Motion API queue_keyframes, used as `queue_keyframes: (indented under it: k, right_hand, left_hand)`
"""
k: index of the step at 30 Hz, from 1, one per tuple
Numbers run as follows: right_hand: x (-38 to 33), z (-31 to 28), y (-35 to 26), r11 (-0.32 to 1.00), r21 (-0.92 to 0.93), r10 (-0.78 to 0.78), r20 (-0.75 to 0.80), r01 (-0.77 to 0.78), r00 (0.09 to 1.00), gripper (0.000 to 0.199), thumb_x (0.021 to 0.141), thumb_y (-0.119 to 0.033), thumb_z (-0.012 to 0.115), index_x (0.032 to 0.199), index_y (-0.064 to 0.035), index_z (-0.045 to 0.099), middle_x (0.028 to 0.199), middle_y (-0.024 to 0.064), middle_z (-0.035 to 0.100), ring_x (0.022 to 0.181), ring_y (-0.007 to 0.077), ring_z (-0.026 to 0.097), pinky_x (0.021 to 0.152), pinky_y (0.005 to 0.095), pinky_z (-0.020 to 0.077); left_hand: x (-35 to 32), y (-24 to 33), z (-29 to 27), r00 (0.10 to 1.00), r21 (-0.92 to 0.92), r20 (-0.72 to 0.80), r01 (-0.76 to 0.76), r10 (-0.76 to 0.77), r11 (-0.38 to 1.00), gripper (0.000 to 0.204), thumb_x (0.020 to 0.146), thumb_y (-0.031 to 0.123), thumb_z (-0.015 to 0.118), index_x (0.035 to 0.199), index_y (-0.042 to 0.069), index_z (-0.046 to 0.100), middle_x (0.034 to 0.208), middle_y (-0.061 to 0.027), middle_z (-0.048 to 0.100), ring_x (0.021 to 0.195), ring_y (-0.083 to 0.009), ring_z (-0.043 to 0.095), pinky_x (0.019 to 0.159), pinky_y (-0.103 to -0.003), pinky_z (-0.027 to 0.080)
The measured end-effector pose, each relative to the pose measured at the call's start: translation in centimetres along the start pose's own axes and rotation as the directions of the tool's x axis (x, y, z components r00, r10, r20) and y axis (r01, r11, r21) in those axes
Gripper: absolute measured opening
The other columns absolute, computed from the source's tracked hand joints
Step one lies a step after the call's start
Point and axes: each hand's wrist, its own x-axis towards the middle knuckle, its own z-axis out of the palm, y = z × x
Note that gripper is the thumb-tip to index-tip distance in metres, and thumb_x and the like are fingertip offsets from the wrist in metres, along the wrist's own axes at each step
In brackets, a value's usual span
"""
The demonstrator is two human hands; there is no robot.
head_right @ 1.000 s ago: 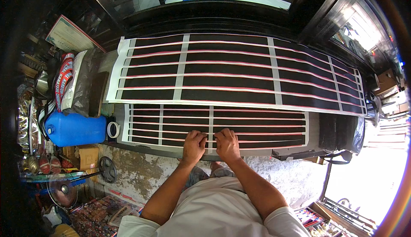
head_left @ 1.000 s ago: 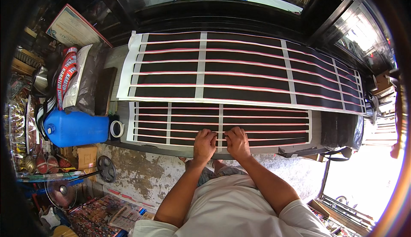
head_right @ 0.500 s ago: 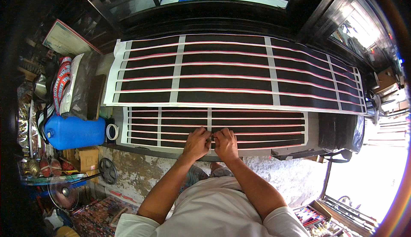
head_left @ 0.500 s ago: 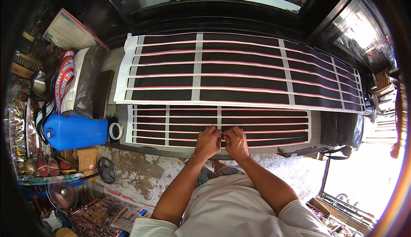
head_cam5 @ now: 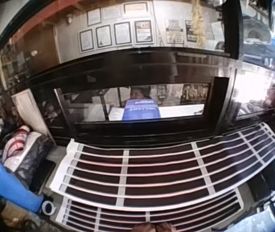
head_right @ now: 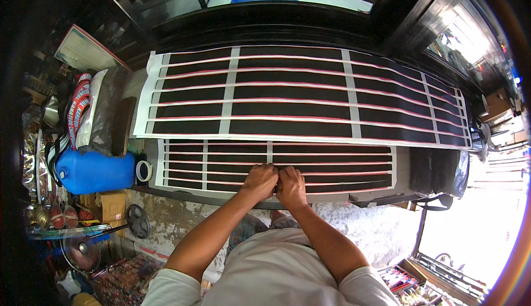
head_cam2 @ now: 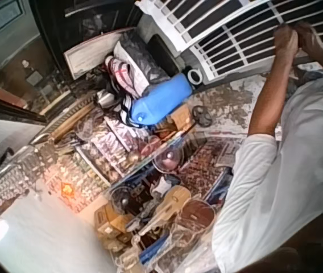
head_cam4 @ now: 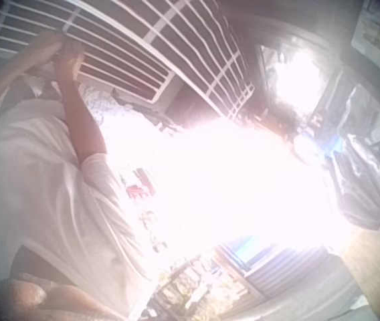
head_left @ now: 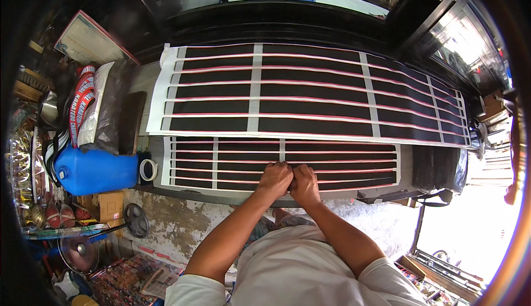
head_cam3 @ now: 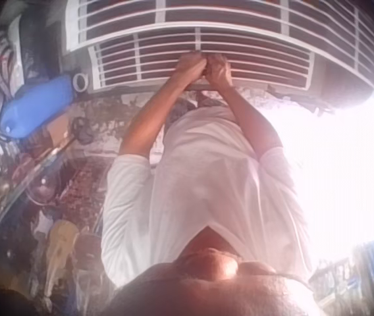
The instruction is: The person aligns and secures a solar panel onto a metal frame using white tape. They repeatedly press and smooth the tape along the panel edges to ensure it adheres properly.
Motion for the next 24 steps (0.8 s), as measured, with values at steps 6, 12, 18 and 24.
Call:
queue_keyframes:
  k: [6, 12, 18, 24]
  right_hand:
    - [-0.1, -0.6, 0.1, 0.998, 0.025, 0.051, 0.086, -0.053, 0.995, 0.038, 0.082, 0.003, 0.068, 0.119, -0.0025, 0.062, 0.113, 0.0205, 0.06, 0.109, 0.0457, 0.06, 0.097, 0.0566, 0.0499]
    - [0.0, -0.7, 0.0, 0.992, 0.108, 0.063, 0.054, -0.068, 0.997, 0.052, 0.083, 0.003, 0.069, 0.134, -0.0022, 0.059, 0.124, 0.0243, 0.065, 0.116, 0.0474, 0.061, 0.103, 0.056, 0.0497]
    - [0.1, -1.6, 1.0, 0.974, 0.211, 0.057, 0.109, -0.079, 0.992, 0.048, 0.089, 0.001, 0.071, 0.135, -0.0026, 0.059, 0.117, 0.0218, 0.07, 0.113, 0.0458, 0.066, 0.098, 0.0548, 0.0538]
    - [-1.9, -6.6, 3.9, 0.987, 0.157, 0.07, -0.165, -0.044, 0.984, 0.031, 0.092, 0.002, 0.075, 0.123, -0.0016, 0.069, 0.107, 0.0172, 0.074, 0.096, 0.0323, 0.077, 0.082, 0.0414, 0.0634]
  left_hand:
    - [0.4, 0.1, 0.4, 0.999, 0.084, -0.001, -0.04, 0.04, 0.996, 0.02, 0.083, 0.011, 0.079, 0.101, 0.001, 0.077, 0.103, -0.0159, 0.075, 0.101, -0.0303, 0.077, 0.091, -0.046, 0.06]
    - [1.4, 1.7, 0.1, 0.999, 0.224, 0.042, 0.007, -0.017, 0.975, 0.017, 0.084, 0.018, 0.08, 0.097, 0.008, 0.08, 0.1, -0.0113, 0.076, 0.1, -0.0264, 0.076, 0.088, -0.043, 0.058]
    - [-0.2, 0.7, 0.3, 0.999, 0.154, -0.004, 0.044, -0.043, 0.987, 0.025, 0.083, 0.017, 0.079, 0.105, 0.007, 0.078, 0.105, -0.0144, 0.075, 0.105, -0.0301, 0.074, 0.09, -0.044, 0.058]
    - [-9.6, -5.1, 0.5, 0.804, -0.319, -0.416, 0.308, -0.425, 0.896, 0.026, 0.085, 0.008, 0.072, 0.109, 0.002, 0.066, 0.104, -0.0182, 0.065, 0.1, -0.0418, 0.065, 0.09, -0.052, 0.054]
